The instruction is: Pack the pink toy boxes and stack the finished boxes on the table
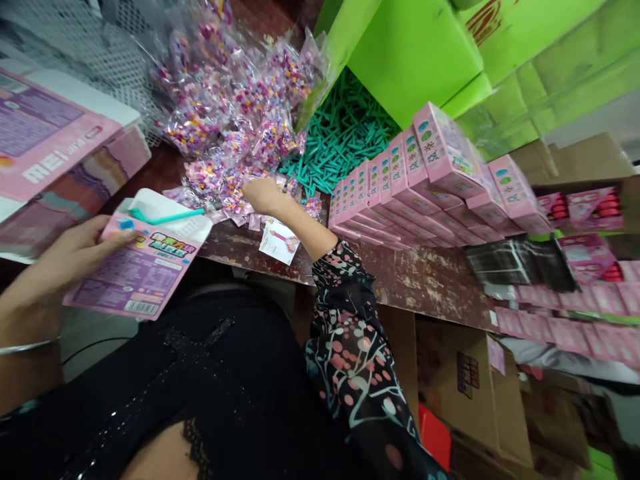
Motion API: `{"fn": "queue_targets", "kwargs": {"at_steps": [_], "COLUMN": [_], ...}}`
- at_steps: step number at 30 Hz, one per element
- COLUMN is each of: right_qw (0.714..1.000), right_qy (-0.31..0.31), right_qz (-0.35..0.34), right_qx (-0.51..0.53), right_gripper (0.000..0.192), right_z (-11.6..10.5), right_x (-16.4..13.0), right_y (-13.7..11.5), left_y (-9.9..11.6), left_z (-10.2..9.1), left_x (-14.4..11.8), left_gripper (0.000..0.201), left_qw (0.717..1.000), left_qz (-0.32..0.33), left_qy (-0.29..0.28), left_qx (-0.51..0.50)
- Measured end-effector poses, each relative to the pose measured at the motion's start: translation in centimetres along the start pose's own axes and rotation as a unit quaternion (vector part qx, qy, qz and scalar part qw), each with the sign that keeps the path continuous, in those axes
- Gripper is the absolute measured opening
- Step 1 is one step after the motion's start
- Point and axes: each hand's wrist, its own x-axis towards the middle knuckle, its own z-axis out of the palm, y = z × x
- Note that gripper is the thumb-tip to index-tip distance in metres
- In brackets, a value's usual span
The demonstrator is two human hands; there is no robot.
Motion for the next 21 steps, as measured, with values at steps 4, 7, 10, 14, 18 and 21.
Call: {"fn": "queue_targets", "kwargs": {"at_steps": [4,7,10,14,18,21], "right_qw": [0.999,0.999,1.000,0.984,0.903,0.831], "right_qy": [-0.024,-0.006,0.011,0.122,0.300,0.357], "right_qz": [0.002,-0.020,-0.003,0.044,-0.023,-0.087], "right_qx": [-0.043,-0.026,0.008,0.121,0.308,0.417], "right_gripper": [0.052,0.046,0.039,0.028,0.027,0.040], "right_z": [2.2,2.6,2.0,0.1,-2.1,-3.8], "right_x": [0.0,0.1,-0.5,-2.9,-6.0,-8.1], "right_y": [-0.3,-0.1,1.0,3.8,5.5,4.0], "left_y": [0.9,1.1,0.8,0.2,0.3,1.2], "left_z": [0.5,1.0,0.9,0.4,0.9,1.8], "left_x": [0.7,1.4,2.0,2.2,2.4,2.6], "left_gripper": [0.071,0.068,0.060,0.057,0.057,0.054], "left_qw": [0.996,0.987,0.978,0.964,0.941,0.947], "left_qz": [0.002,0.047,0.106,0.162,0.216,0.215], "left_qy": [-0.063,-0.022,0.041,0.095,0.135,0.128], "left_qx": [-0.060,-0.151,-0.172,-0.186,-0.222,-0.201]}}
